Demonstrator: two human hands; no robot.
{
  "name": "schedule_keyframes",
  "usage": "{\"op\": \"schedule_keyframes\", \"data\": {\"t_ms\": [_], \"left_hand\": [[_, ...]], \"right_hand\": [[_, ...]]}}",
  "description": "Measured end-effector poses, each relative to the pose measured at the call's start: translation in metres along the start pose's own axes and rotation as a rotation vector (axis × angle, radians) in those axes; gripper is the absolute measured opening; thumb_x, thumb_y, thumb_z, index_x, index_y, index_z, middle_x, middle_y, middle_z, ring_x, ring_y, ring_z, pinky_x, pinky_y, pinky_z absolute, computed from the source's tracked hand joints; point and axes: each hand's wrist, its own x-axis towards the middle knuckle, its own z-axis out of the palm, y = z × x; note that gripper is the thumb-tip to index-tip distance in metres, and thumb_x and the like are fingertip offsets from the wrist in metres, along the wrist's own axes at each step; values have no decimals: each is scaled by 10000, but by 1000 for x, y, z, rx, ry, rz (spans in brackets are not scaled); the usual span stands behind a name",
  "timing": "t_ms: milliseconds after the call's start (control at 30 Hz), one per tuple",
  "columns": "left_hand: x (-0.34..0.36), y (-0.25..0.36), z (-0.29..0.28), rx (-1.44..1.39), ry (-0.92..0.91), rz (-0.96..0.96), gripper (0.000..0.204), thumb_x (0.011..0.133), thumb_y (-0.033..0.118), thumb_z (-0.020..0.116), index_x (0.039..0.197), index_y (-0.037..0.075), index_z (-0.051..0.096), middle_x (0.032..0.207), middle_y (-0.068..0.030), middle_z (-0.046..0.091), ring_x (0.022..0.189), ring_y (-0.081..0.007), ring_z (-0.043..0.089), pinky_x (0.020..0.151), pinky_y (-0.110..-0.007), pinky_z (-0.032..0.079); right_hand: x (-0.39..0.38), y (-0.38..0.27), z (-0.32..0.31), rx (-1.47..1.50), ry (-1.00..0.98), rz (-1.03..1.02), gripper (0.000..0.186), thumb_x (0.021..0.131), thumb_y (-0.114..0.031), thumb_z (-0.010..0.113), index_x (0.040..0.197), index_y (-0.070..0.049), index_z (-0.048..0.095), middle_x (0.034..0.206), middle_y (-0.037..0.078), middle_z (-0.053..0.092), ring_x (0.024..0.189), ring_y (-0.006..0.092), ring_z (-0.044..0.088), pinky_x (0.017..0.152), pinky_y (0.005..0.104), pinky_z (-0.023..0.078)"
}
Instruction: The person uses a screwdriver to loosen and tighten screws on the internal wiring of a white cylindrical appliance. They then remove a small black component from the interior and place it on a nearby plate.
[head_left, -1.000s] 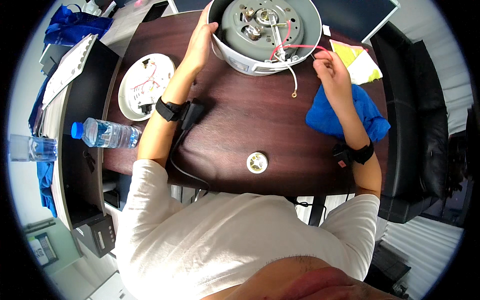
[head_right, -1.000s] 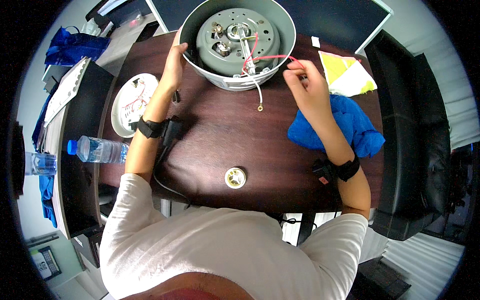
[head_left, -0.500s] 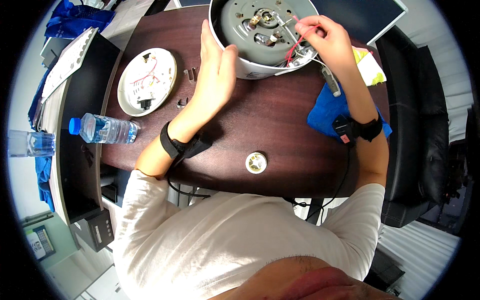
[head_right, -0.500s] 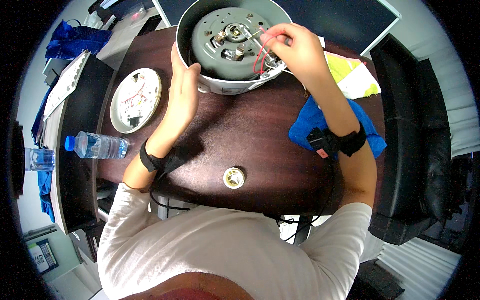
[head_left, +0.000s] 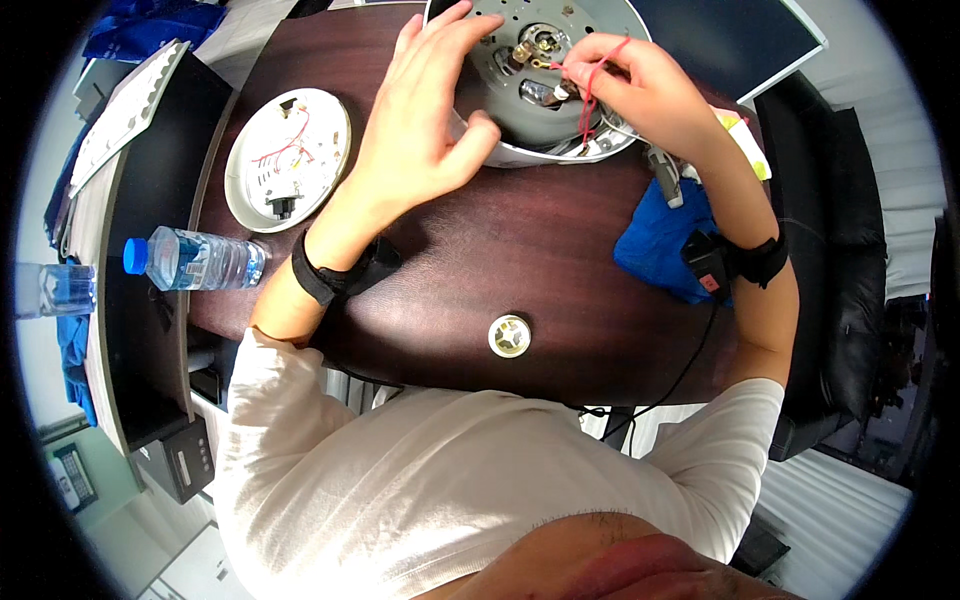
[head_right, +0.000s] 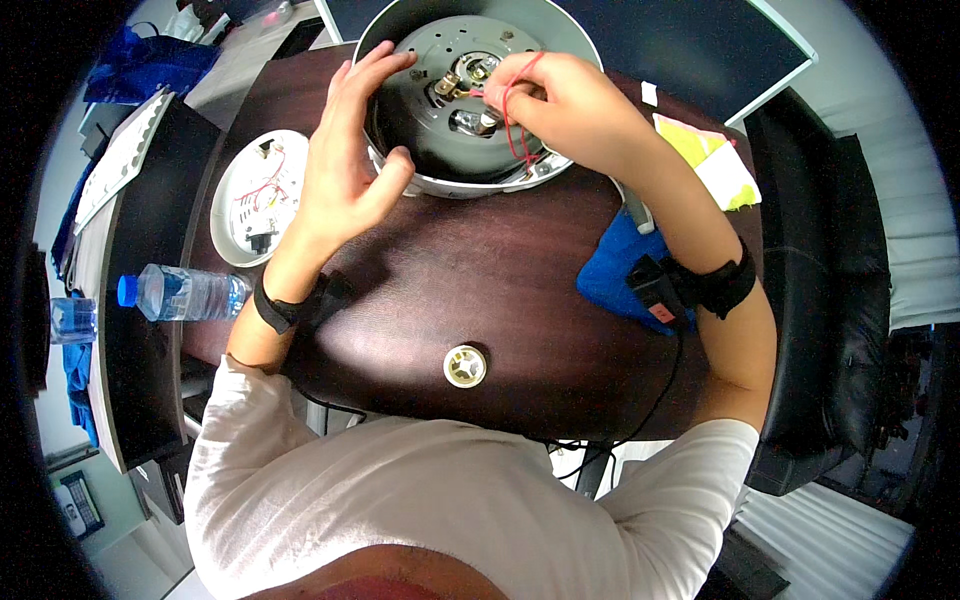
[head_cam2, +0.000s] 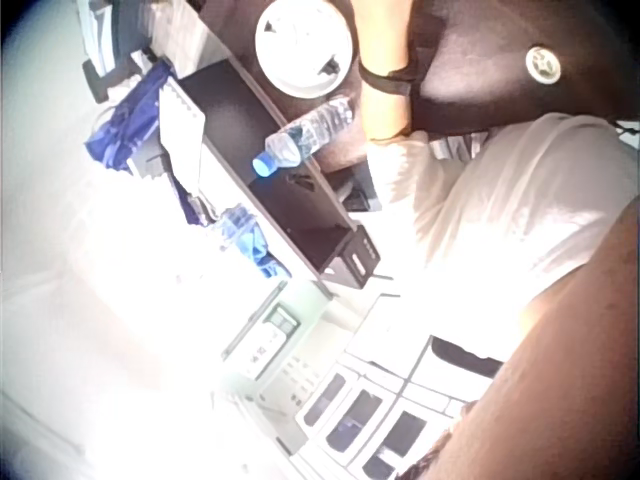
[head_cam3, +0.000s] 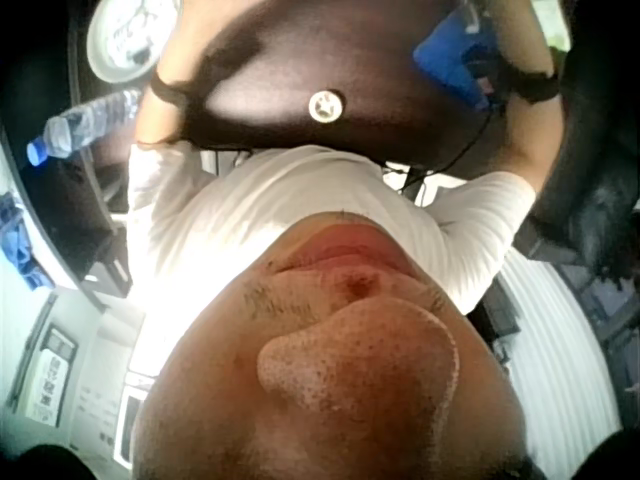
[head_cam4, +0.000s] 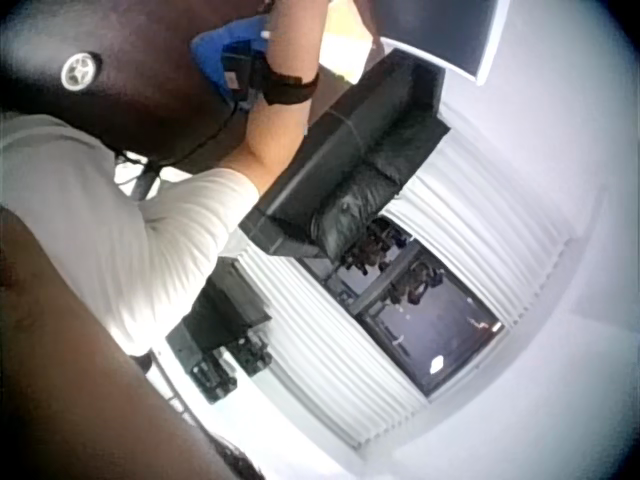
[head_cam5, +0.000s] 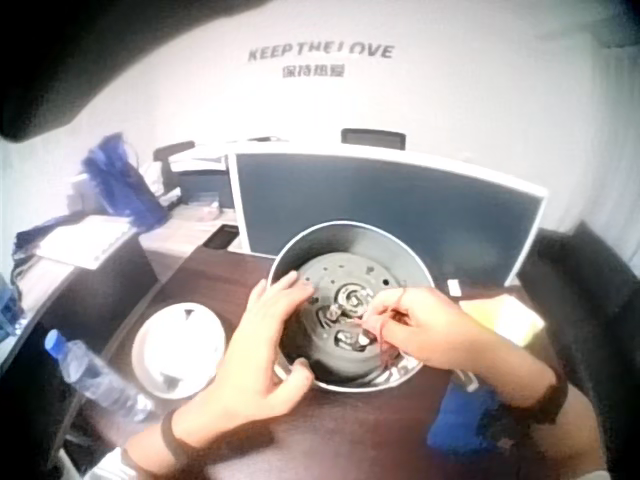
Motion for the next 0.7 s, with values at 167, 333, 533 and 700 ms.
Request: {"op": "schedule_keyframes", "data": {"t_ms": [167, 333, 533, 700], "left_hand": [[8, -5, -2, 40, -66, 6, 639, 628, 123, 517, 1251, 1, 439, 1177, -177, 553, 1156, -338, 496, 1098, -528, 185], [9, -12, 3, 57, -29, 79, 588, 602, 132, 491, 1175, -1, 495, 1110, -173, 559, 1092, -346, 513, 1086, -535, 201], [8, -16, 6, 65, -2, 121, 537, 577, 127, 483, 1094, -6, 536, 1041, -180, 569, 1037, -357, 530, 1063, -545, 233], [8, -16, 5, 83, -12, 132, 520, 565, 137, 480, 1058, -10, 559, 1014, -182, 571, 1012, -360, 537, 1052, -544, 253]], "right_hand": [[9, -1, 0, 14, 56, 60, 182, 933, -141, 527, 949, 21, 608, 812, -3, 570, 767, 68, 519, 709, 224, 439], [14, -3, 5, 51, 63, 69, 191, 924, -151, 542, 935, 20, 626, 829, 4, 591, 787, 66, 529, 721, 223, 444], [17, -5, 10, -52, 75, 183, 184, 912, -142, 550, 927, 19, 638, 821, 18, 611, 804, 67, 544, 751, 225, 448], [14, -3, 9, 13, 82, 68, 178, 878, -124, 566, 912, 26, 656, 821, 55, 648, 781, 88, 582, 703, 219, 470]]}}
